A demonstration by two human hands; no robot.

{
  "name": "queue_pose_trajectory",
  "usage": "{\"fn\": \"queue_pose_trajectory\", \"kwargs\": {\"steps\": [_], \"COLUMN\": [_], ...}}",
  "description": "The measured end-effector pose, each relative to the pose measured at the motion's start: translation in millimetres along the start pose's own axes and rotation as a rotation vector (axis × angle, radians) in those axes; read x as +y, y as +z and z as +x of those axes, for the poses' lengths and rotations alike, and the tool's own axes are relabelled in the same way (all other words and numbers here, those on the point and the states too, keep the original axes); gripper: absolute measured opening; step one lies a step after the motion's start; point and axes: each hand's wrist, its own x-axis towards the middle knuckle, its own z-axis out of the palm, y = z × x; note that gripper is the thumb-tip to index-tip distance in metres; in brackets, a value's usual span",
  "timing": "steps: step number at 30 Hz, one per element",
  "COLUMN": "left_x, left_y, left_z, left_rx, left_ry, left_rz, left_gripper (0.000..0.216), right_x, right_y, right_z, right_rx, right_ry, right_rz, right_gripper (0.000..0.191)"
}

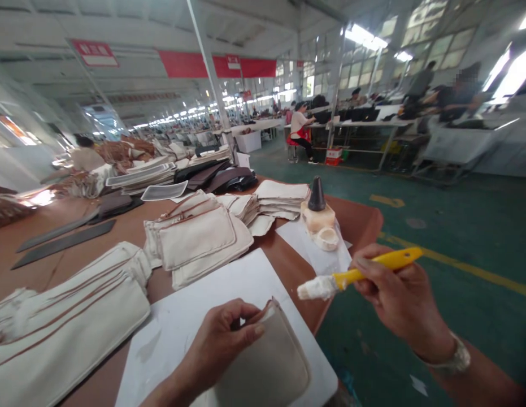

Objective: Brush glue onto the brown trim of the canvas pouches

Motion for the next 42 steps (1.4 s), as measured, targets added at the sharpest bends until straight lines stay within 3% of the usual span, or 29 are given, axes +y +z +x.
{"fn": "queue_pose_trajectory", "kwargs": {"steps": [3,7,11,14,18,22,27,30,34,39,42], "left_x": [5,10,7,2,3,9,8,13,25,25,16], "left_y": [3,6,7,7,7,6,1,-1,-1,-2,-3], "left_z": [-5,-14,-22,-24,-28,-37,-56,-67,-76,-77,-78], "left_rx": [0.012,0.014,-0.004,-0.027,-0.037,0.031,0.09,0.119,0.126,0.201,0.222], "left_ry": [0.012,0.007,-0.026,-0.045,-0.018,0.199,0.864,1.112,1.261,1.281,1.238], "left_rz": [0.024,0.03,-0.046,-0.11,-0.069,0.193,0.706,1.02,1.115,1.107,1.072], "left_gripper": [0.031,0.029,0.033,0.037,0.035,0.018,0.012,0.017,0.03,0.031,0.033], "right_x": [-16,-13,-13,-20,-25,-25,-35,-45,-53,-67,-77], "right_y": [28,48,43,34,40,44,21,15,24,25,20], "right_z": [-21,-29,-26,-30,-42,-42,-38,-45,-61,-69,-68], "right_rx": [-0.126,-0.224,-0.132,-0.059,-0.172,-0.129,-0.076,-0.132,-0.292,-0.606,-0.588], "right_ry": [0.016,-0.021,-0.249,-0.305,-0.303,-0.33,-0.212,-0.179,-0.226,-0.43,-0.526], "right_rz": [0.111,0.049,-0.173,-0.207,-0.163,-0.187,-0.018,0.011,-0.068,-0.206,-0.276], "right_gripper": [0.03,0.03,0.025,0.023,0.027,0.024,0.022,0.024,0.023,0.018,0.017]}}
